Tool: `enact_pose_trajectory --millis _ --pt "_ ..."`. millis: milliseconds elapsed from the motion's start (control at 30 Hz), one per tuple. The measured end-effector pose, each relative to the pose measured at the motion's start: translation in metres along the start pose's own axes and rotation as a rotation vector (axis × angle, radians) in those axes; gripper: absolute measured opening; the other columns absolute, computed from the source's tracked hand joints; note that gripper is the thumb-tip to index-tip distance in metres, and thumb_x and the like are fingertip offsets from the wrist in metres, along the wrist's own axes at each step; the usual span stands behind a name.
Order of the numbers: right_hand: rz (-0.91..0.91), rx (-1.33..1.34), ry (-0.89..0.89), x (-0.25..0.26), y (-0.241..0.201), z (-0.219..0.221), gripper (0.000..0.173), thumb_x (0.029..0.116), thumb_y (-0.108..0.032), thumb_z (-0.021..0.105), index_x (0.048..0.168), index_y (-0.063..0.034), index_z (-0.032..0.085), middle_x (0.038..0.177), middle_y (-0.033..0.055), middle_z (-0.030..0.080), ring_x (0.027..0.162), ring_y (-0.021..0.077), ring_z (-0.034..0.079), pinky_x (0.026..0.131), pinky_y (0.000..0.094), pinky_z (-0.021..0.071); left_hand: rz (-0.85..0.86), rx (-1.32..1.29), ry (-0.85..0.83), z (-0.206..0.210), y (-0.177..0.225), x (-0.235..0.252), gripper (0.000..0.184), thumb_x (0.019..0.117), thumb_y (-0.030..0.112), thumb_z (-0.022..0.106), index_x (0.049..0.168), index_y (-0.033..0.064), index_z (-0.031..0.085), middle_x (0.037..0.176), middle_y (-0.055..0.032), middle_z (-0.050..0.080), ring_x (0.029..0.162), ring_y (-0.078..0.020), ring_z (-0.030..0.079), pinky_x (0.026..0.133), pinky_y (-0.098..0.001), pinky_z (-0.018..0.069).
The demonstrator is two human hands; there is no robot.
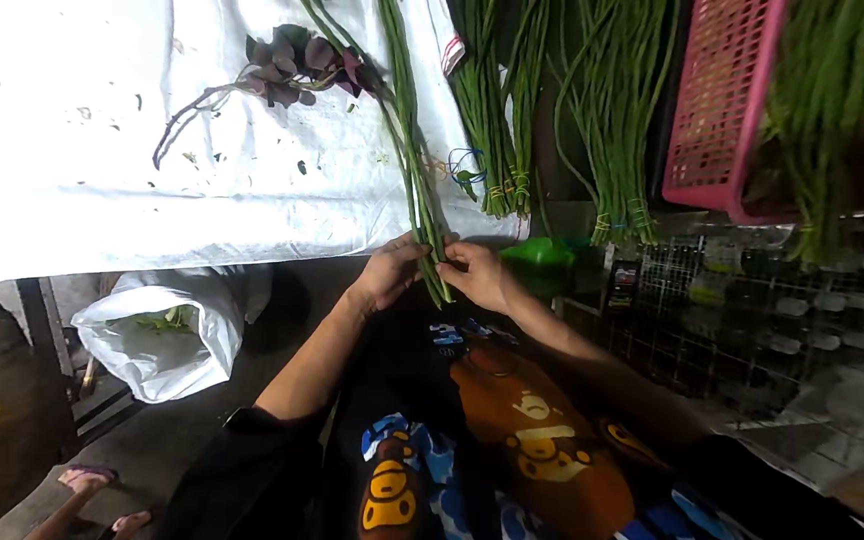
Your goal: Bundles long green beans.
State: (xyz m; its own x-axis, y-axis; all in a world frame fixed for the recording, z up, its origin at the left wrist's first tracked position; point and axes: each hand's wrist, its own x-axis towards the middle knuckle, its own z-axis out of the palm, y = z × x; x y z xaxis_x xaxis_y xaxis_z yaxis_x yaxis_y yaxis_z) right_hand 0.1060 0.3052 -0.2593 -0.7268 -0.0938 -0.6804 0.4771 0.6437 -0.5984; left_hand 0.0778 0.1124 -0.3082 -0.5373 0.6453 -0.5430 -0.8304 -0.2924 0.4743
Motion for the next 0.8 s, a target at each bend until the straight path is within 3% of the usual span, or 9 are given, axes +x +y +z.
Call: enact_pose_trajectory --millis 167,267,467,633,800 --pt "0.042 -0.208 0.002 -0.003 -0.008 -0.002 0.025 0.1029 -0.024 0.060 0.116 -0.0065 0.072 0.101 0.0141 0.073 0.094 0.0302 0.071 0.086 0.0551 0.0555 0.022 0.034 0.046 -0.005 -0.009 0.004 0.030 0.1064 0.012 0.046 0.132 0.0068 0.059 0.112 -0.0108 0.070 0.092 -0.0180 0.069 0.083 -0.0364 0.0599" --pt "0.028 -0.279 0.031 -0.004 -0.009 0.000 0.026 0.1031 -0.023 0.059 0.120 -0.0056 0.070 0.103 0.0151 0.073 0.097 0.0319 0.071 0.088 0.0552 0.0552 0.067 0.090 0.097 -0.003 -0.011 0.004 0.024 0.1060 0.013 0.051 0.126 0.0064 0.062 0.098 -0.0088 0.070 0.080 -0.0147 0.067 0.074 -0.0326 0.0590" --pt "-0.006 -0.142 0.064 -0.003 -0.009 -0.003 0.031 0.1038 -0.029 0.062 0.123 -0.0058 0.068 0.109 0.0136 0.073 0.102 0.0270 0.070 0.093 0.0514 0.0548 0.086 0.116 0.189 0.003 -0.010 0.003 0.018 0.1038 0.014 0.058 0.119 0.0066 0.066 0.093 -0.0080 0.070 0.071 -0.0122 0.066 0.065 -0.0280 0.0581" --pt "-0.037 0.058 0.161 0.013 0.000 -0.003 0.030 0.1046 -0.031 0.060 0.120 -0.0068 0.066 0.102 0.0108 0.071 0.087 0.0213 0.071 0.082 0.0447 0.0597 0.102 0.123 0.169 -0.006 -0.014 0.007 0.020 0.1032 0.016 0.060 0.120 0.0065 0.065 0.094 -0.0086 0.070 0.072 -0.0137 0.066 0.066 -0.0296 0.0588" --pt "-0.010 0.141 0.135 0.037 -0.002 -0.006 0.042 0.0986 -0.042 0.069 0.119 -0.0062 0.067 0.098 0.0106 0.071 0.081 0.0206 0.069 0.076 0.0423 0.0596 0.038 0.242 0.274 0.005 -0.012 -0.005 0.014 0.0973 0.013 0.068 0.111 0.0129 0.067 0.081 -0.0044 0.068 0.058 -0.0100 0.061 0.054 -0.0237 0.0538"
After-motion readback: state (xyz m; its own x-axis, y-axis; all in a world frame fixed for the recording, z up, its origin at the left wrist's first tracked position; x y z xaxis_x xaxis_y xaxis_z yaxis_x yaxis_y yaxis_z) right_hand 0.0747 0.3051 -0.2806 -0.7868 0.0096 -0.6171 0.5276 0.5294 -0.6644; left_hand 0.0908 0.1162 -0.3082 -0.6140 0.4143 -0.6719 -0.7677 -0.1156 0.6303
